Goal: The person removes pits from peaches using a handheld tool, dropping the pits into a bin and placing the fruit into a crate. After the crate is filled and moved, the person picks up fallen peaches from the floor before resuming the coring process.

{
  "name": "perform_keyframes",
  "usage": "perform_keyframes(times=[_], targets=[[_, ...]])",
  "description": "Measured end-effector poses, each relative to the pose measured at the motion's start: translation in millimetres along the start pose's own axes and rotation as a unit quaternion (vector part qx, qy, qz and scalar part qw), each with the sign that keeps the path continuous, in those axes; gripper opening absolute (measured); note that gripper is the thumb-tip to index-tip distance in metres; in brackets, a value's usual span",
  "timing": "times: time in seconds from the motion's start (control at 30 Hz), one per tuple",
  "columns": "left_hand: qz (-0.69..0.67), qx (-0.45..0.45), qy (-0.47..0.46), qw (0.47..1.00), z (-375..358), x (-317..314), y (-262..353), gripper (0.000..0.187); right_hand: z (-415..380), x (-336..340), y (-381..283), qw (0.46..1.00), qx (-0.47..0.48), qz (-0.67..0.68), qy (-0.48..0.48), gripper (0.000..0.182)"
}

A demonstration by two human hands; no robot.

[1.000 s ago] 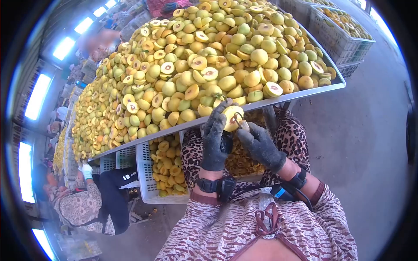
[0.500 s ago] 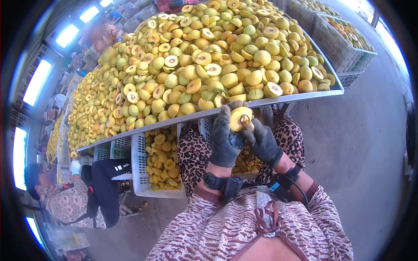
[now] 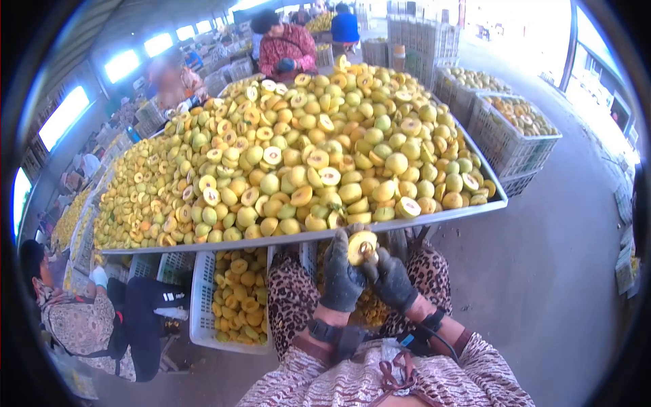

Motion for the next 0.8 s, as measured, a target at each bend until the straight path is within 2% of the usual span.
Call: perform_keyframes(times=[0.07,0.1,0.13,0.2,0.23,0.27,0.3,0.33,0.4,0.47,0.53,0.67,0.73,0.77,0.8], targets=[[-0.005,-0.005,-0.018,1.0,-1,-4,7,0.048,5,0,-14,0.992,0.015,0.118,0.032,0.026],[0.027,-0.023,-0.019,0.999,-2,-5,12,0.048,5,-12,-11,0.977,-0.019,0.212,0.008,0.03],[0.061,-0.04,-0.013,0.997,-3,-13,20,0.049,9,-12,-16,0.979,-0.005,0.205,0.016,0.03],[0.071,-0.058,-0.012,0.996,-5,-23,28,0.048,8,-12,-26,0.974,-0.076,0.212,-0.034,0.034],[0.211,-0.143,-0.049,0.966,-6,-27,35,0.048,9,-2,-41,0.977,-0.081,0.196,-0.04,0.034],[0.345,-0.227,-0.082,0.907,-7,-31,42,0.048,9,-2,-44,0.977,-0.075,0.194,-0.038,0.034],[0.382,-0.237,-0.102,0.887,-11,-37,51,0.035,8,-4,-46,0.968,-0.072,0.237,-0.04,0.034],[0.382,-0.242,-0.103,0.886,-16,-44,58,0.035,6,-6,-49,0.956,-0.071,0.282,-0.042,0.034],[0.318,-0.189,-0.088,0.925,-21,-60,68,0.032,1,-7,-54,0.949,-0.066,0.305,-0.049,0.035],[0.314,-0.191,-0.06,0.928,-24,-66,75,0.031,-3,-3,-56,0.941,-0.068,0.327,-0.057,0.036],[0.352,-0.174,-0.049,0.919,-25,-66,79,0.033,0,0,-58,0.891,-0.106,0.405,-0.174,0.036],[0.321,-0.179,-0.043,0.929,-28,-78,82,0.03,-1,24,-83,0.859,-0.107,0.453,-0.213,0.036],[0.16,-0.141,-0.041,0.976,-33,-89,85,0.019,-2,27,-84,0.82,-0.126,0.49,-0.267,0.018],[0.164,-0.139,-0.041,0.976,-31,-90,86,0.019,-1,34,-87,0.818,-0.126,0.494,-0.266,0.018],[0.299,-0.23,-0.087,0.922,-32,-95,91,0.014,-3,41,-92,0.811,-0.155,0.476,-0.302,0.02]])
Point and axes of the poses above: each hand's wrist, its own z-axis towards the middle knuckle, its own x-axis out of the back of the hand, y = z × x, the point moved 3 cm from there along z, towards the middle knuckle, and after that the axes turned 9 degrees about -z, right-handed, at the moved point
